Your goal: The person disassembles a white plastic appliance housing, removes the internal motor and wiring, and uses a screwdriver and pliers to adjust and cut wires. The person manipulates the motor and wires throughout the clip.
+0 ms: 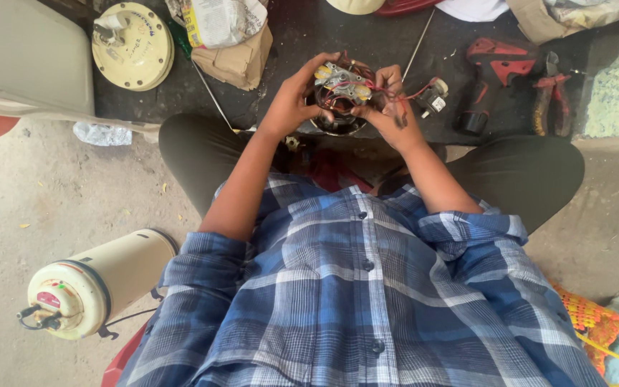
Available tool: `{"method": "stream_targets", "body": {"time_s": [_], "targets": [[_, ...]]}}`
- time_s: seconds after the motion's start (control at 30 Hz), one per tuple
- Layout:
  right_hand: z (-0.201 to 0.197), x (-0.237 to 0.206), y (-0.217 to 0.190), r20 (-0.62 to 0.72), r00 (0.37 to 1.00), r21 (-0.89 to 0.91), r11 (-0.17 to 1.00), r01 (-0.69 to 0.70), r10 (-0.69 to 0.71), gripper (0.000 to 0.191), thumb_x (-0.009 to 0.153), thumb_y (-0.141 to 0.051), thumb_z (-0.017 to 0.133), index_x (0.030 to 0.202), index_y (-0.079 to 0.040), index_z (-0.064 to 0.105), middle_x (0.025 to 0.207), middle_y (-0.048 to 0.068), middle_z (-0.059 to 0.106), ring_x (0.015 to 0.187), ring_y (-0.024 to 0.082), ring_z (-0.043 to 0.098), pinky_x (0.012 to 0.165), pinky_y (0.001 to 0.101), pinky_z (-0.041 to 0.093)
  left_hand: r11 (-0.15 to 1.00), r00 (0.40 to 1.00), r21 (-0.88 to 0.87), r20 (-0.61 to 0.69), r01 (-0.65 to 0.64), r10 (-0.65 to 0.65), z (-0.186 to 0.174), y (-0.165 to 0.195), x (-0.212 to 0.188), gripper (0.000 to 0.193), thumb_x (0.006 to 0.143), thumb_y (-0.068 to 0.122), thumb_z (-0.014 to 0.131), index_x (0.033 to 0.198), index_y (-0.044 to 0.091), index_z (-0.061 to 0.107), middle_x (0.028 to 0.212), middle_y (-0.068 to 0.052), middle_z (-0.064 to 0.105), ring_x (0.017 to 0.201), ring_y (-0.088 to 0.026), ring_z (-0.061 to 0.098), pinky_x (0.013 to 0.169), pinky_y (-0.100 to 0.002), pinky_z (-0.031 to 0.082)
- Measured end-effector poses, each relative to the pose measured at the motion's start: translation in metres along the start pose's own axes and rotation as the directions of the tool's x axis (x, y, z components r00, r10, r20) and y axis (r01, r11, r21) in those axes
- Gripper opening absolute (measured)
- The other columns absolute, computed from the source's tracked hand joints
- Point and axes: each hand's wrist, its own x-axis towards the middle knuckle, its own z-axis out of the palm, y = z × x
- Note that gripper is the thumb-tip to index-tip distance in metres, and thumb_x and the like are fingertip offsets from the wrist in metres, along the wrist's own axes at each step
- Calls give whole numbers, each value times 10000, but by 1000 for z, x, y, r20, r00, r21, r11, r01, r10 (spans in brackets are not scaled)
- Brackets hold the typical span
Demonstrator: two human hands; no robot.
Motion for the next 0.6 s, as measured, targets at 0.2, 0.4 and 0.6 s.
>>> {"method": "stream_targets", "body": {"time_s": [0.2, 0.4, 0.6], "targets": [[1, 6, 10, -31, 999, -204, 979, 17, -24, 601, 914, -175, 913, 1123, -102, 354, 1078, -2, 370, 1033, 107, 463, 929, 265, 473, 997, 997, 5, 8, 81, -81, -7, -3, 3, 997, 760, -51, 913, 1590, 109, 384, 1628, -78, 448, 1447, -164, 466, 1181, -390, 467], [-2, 13, 11, 7, 998, -345, 936, 66, -68, 623, 862, -198, 931, 1211, -71, 431, 1190, 28, 557, 1151, 128, 539, 1036, 325, 468, 994, 999, 100, -4, 46, -46, -8, -9, 0, 1093, 724, -115, 892, 1622, 109, 309, 1661, -145, 369, 1542, -274, 359, 1287, -424, 324], [-12, 0, -2, 18, 988, -41, 988, 151, -150, 614, 935, -46, 843, 1404, -33, 447, 1427, 53, 502, 1401, 205, 488, 1258, 394, 364, 843, 955, 537, -232, -36, 188, 17, -16, -26, 974, 796, 43, 933, 1597, 129, 386, 1668, -162, 317, 1579, -367, 305, 1303, -446, 318]]}}
